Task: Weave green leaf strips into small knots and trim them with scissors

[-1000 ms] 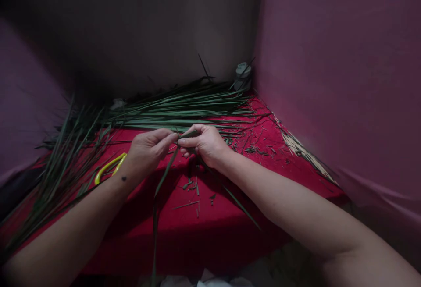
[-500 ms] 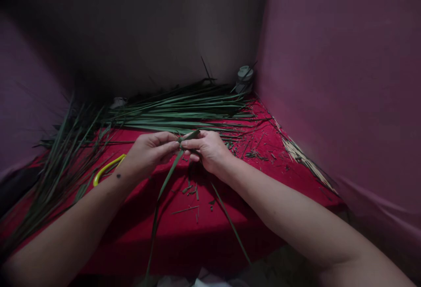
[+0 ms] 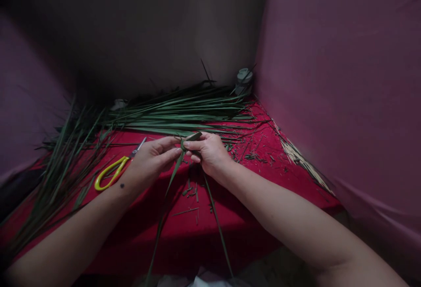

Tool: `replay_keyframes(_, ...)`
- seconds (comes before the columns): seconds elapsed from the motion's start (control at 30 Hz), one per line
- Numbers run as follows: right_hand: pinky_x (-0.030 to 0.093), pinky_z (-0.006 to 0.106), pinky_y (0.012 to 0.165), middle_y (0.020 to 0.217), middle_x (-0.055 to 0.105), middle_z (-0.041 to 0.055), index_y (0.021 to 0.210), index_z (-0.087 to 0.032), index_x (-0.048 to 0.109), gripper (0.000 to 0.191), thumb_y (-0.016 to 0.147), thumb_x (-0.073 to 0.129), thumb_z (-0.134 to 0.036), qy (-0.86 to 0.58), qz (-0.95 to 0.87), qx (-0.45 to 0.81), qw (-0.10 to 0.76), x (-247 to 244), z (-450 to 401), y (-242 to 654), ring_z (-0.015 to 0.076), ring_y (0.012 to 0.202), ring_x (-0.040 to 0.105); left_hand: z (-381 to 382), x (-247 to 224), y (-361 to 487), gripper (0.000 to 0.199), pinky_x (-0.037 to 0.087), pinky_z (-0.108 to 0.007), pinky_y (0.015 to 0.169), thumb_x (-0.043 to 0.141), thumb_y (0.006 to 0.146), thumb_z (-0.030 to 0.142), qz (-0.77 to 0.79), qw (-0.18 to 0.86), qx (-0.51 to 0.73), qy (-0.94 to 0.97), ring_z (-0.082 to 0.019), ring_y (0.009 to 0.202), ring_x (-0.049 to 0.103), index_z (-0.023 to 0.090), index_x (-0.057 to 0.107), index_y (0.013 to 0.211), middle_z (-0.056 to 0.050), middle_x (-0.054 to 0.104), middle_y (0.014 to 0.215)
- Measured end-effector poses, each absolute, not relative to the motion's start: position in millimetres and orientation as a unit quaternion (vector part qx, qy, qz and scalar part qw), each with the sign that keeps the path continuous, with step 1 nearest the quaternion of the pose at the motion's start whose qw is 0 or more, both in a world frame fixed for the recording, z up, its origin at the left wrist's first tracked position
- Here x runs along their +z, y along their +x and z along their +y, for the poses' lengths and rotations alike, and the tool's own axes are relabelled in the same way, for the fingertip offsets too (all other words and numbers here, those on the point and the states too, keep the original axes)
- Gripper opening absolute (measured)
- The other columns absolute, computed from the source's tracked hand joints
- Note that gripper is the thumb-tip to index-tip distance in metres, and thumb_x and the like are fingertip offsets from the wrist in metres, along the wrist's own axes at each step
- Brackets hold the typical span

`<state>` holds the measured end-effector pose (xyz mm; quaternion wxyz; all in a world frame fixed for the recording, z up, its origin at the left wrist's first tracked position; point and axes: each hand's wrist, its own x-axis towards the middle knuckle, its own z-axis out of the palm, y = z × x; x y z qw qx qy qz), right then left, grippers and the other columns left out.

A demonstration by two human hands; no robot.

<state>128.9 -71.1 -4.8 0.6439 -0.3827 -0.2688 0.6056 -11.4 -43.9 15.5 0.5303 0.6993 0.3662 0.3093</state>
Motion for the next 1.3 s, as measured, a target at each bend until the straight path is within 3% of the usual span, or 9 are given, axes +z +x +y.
replay_keyframes(0.37, 0.021, 0.016, 0.032, 0.054, 0.056, -0.0015, 0.059, -0.011, 0.059, 0.018, 0.048, 0.074, -0.011, -0.395, -0.266, 0.606, 0.637, -6.7, -69.7, 130.7, 0.0059, 0.042, 0.050, -45.4, 16.6, -11.7, 0.019, 0.024, -0.015, 0.036, 0.061, 0.073, 0.023, 0.381, 0.588, 0.279, 0.657, -0.003, 0.036, 0.035, 0.012, 0.058, 0.088, 0.007, 0.048, 0.049)
replay_keyframes(0.7, 0.020, 0.017, 0.035, 0.053, 0.055, -0.0035, 0.068, -0.013, 0.062, 0.025, 0.051, 0.079, -0.016, -0.388, -0.325, 0.604, 0.616, -6.0, -71.5, 132.0, 0.0033, 0.040, 0.040, -45.6, 20.3, -11.6, 0.009, 0.027, -0.015, 0.032, 0.058, 0.075, 0.023, 0.418, 0.568, 0.273, 0.654, -0.007, 0.032, 0.047, 0.016, 0.053, 0.073, 0.005, 0.057, 0.047)
replay_keyframes(1.03, 0.016, 0.018, 0.034, 0.047, 0.052, -0.0032, 0.060, -0.012, 0.061, 0.017, 0.050, 0.075, -0.014, -0.413, -0.326, 0.585, 0.617, -0.6, -71.2, 131.3, 0.0036, 0.037, 0.038, -42.4, 16.8, -16.4, 0.013, 0.032, -0.017, 0.034, 0.059, 0.075, 0.024, 0.368, 0.626, 0.243, 0.644, -0.007, 0.034, 0.048, 0.016, 0.051, 0.070, 0.003, 0.059, 0.049)
replay_keyframes(1.2, 0.022, 0.018, 0.035, 0.050, 0.056, -0.0033, 0.061, -0.013, 0.062, 0.018, 0.049, 0.075, -0.014, -0.420, -0.304, 0.595, 0.615, -3.0, -70.8, 132.8, 0.0038, 0.039, 0.042, -36.6, 12.7, -17.5, 0.015, 0.046, -0.021, 0.047, 0.065, 0.072, 0.024, 0.336, 0.651, 0.266, 0.627, -0.009, 0.048, 0.056, 0.014, 0.057, 0.080, 0.001, 0.062, 0.061)
replay_keyframes(1.3, 0.023, 0.017, 0.034, 0.051, 0.056, -0.0027, 0.061, -0.012, 0.061, 0.018, 0.049, 0.075, -0.013, -0.417, -0.298, 0.602, 0.612, -5.5, -70.3, 132.5, 0.0049, 0.041, 0.046, -34.9, 10.6, -16.1, 0.017, 0.047, -0.022, 0.047, 0.069, 0.069, 0.023, 0.331, 0.665, 0.282, 0.607, -0.009, 0.050, 0.056, 0.013, 0.058, 0.077, -0.001, 0.063, 0.065)
